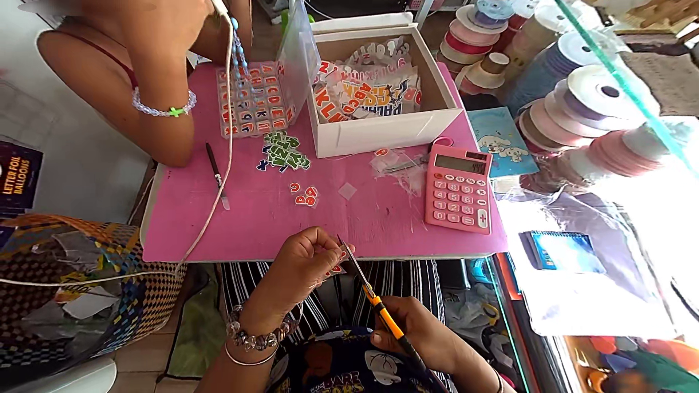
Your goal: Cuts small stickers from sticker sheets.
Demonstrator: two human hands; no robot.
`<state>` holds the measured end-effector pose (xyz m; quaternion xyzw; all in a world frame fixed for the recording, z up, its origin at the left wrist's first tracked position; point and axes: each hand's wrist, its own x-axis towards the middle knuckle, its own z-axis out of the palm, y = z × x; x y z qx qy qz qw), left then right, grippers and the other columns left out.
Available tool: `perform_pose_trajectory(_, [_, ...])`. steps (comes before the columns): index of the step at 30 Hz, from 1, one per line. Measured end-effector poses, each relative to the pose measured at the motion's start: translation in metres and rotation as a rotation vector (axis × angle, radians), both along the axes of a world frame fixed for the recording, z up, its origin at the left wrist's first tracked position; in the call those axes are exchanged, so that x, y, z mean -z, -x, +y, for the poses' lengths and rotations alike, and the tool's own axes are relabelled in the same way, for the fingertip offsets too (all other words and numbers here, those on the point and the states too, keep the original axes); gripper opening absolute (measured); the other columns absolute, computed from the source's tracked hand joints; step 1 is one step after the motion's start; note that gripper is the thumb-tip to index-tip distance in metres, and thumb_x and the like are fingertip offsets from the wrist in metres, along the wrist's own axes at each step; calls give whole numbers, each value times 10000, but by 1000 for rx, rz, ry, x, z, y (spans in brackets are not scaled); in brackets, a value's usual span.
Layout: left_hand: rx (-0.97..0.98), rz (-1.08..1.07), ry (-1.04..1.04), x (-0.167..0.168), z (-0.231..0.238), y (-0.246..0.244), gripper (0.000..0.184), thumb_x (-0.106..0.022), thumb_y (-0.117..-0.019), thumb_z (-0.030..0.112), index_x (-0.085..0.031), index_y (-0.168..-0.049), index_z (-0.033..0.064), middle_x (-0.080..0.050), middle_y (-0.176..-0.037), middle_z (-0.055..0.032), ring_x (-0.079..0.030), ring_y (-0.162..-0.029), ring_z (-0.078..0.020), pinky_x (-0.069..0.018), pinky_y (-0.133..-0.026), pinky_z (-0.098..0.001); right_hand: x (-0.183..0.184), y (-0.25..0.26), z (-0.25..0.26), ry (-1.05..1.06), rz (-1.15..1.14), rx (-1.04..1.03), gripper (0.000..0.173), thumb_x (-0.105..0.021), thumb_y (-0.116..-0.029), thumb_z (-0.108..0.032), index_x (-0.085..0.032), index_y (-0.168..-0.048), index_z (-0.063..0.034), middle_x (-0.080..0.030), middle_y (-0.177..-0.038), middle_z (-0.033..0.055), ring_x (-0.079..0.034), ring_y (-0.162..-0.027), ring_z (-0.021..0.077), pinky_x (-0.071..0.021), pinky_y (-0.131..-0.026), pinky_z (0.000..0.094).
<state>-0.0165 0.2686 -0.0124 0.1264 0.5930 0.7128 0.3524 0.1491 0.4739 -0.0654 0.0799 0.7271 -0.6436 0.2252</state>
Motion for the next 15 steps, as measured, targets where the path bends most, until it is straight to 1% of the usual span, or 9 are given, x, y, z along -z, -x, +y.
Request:
perform_pose_trajectory(2, [3, -2, 4, 0, -1, 0, 91, -584, -971, 26, -608, -906, 85, -755, -975, -50, -547, -556, 50, -344, -430, -103, 0, 0, -1, -4, 3, 8, 420, -779, -838, -540, -627, -857, -149, -536, -623, -114, -486, -529, -32, -393, -492, 160])
perform_pose_trajectory(5, [-3, -3, 7, -1, -1, -1, 93, -584, -969, 23, -607, -901, 81, -760, -975, -58, -582, -583, 40, -359, -438, -105, 0, 0, -2, 13, 17, 15, 401, -783, -846, -517, -624, -850, -149, -540, -619, -113, -492, -524, -32, -401, -491, 158])
perform_pose_trajectory(10, [17, 9, 10, 0, -1, -2, 104, -591, -967, 20, -610, -889, 85, -761, -956, -51, -556, -559, 50, -343, -431, -103, 1, -2, -3, 8, 24, 26, 394, -788, -852, -501, -620, -838, -145, -539, -617, -108, -492, -523, -30, -402, -489, 160])
perform_pose_trajectory(12, [23, 19, 3, 1, -1, -2, 99, -597, -965, 23, -614, -891, 85, -762, -956, -48, -563, -563, 46, -351, -435, -104, 1, -2, -4, 13, 28, 39, 379, -793, -853, -479, -618, -830, -144, -531, -610, -110, -485, -517, -32, -395, -486, 156])
perform_pose_trajectory(15, [23, 15, 5, 0, -1, -2, 97, -591, -964, 25, -611, -894, 90, -763, -954, -46, -566, -564, 48, -352, -435, -102, 1, -2, -6, 25, 32, 46, 367, -794, -856, -470, -620, -827, -148, -539, -613, -115, -495, -521, -34, -408, -492, 153])
